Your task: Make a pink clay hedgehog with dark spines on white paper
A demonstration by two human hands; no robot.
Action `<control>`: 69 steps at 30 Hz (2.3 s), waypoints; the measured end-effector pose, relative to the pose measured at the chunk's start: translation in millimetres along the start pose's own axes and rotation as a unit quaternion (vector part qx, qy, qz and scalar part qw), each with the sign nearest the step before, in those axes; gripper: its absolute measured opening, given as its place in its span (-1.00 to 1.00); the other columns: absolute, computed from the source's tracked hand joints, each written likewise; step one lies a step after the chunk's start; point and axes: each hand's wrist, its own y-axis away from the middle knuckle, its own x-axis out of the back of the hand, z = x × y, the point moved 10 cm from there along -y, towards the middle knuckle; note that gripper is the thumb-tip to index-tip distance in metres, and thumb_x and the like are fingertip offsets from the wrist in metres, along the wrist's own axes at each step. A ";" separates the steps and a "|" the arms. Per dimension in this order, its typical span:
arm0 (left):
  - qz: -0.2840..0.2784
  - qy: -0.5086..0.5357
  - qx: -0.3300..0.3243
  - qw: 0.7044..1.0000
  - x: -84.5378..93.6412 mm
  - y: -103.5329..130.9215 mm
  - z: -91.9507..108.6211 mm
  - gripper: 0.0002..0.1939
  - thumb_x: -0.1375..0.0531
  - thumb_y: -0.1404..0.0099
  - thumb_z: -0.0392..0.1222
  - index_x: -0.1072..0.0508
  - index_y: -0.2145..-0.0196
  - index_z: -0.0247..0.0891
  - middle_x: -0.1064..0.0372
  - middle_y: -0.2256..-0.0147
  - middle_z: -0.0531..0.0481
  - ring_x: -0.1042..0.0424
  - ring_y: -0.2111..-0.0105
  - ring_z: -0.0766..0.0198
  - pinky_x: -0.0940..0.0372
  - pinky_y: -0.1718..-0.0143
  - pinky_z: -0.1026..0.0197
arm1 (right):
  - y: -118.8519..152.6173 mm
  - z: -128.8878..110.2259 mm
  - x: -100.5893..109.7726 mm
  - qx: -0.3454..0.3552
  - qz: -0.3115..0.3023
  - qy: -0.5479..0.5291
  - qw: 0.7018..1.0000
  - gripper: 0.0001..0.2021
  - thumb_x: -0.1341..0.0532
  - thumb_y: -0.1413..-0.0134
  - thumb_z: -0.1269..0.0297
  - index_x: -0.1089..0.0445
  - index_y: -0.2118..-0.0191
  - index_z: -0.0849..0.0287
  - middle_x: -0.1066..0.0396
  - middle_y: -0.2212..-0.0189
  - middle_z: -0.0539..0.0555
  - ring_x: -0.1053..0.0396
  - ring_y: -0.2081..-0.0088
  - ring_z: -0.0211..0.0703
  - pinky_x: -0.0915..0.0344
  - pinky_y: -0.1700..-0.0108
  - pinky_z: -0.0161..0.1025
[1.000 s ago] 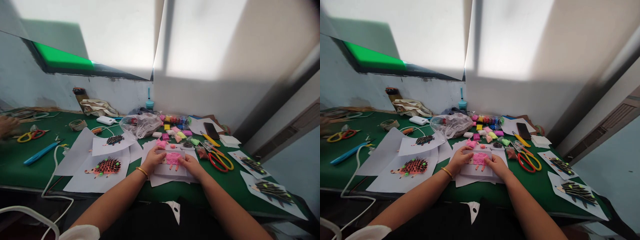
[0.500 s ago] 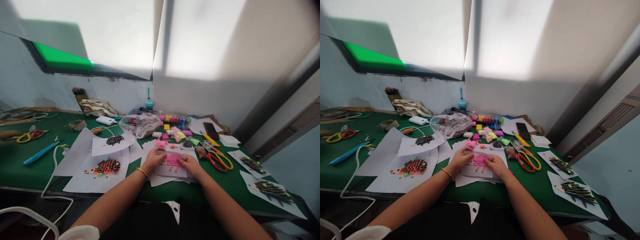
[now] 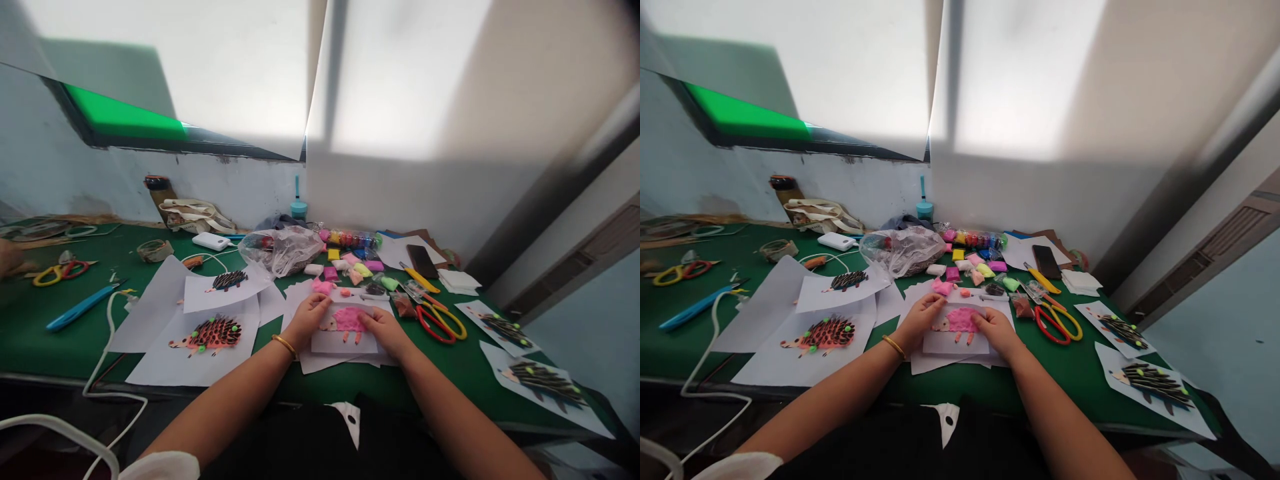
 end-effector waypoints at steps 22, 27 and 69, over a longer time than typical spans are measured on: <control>-0.013 0.087 0.026 0.996 10.5 -12.0 -1.0 -0.61 -0.28 -0.12 0.12 -0.50 0.28 -0.29 -0.48 0.33 -0.07 -0.43 0.28 0.20 -0.28 0.23 0.23 | 0.4 -8.8 -3.1 0.038 -0.028 0.037 0.998 -0.59 -0.23 0.01 -0.11 -0.46 0.33 0.20 -0.46 0.48 0.04 -0.30 0.48 -0.18 -0.18 0.44 -0.28; -0.140 -0.088 -0.033 0.986 -12.9 -21.2 33.5 -0.63 -0.34 -0.04 0.07 -0.55 0.27 -0.24 -0.50 0.27 -0.09 -0.43 0.26 0.16 -0.27 0.21 0.21 | 0.5 -15.3 -4.4 0.060 -0.026 0.095 0.993 -0.57 -0.22 0.04 -0.14 -0.47 0.35 0.19 -0.43 0.49 0.03 -0.31 0.41 -0.13 -0.20 0.39 -0.26; -0.270 -0.327 -0.014 0.906 -78.3 -13.1 30.5 -0.72 -0.17 -0.17 -0.04 -0.53 0.44 -0.31 -0.41 0.48 0.03 -0.34 0.42 0.28 -0.14 0.42 0.30 | 1.8 -25.1 -0.9 0.114 -0.012 0.107 0.988 -0.59 -0.10 -0.12 -0.07 -0.42 0.43 0.19 -0.38 0.48 0.02 -0.28 0.37 -0.14 -0.15 0.32 -0.26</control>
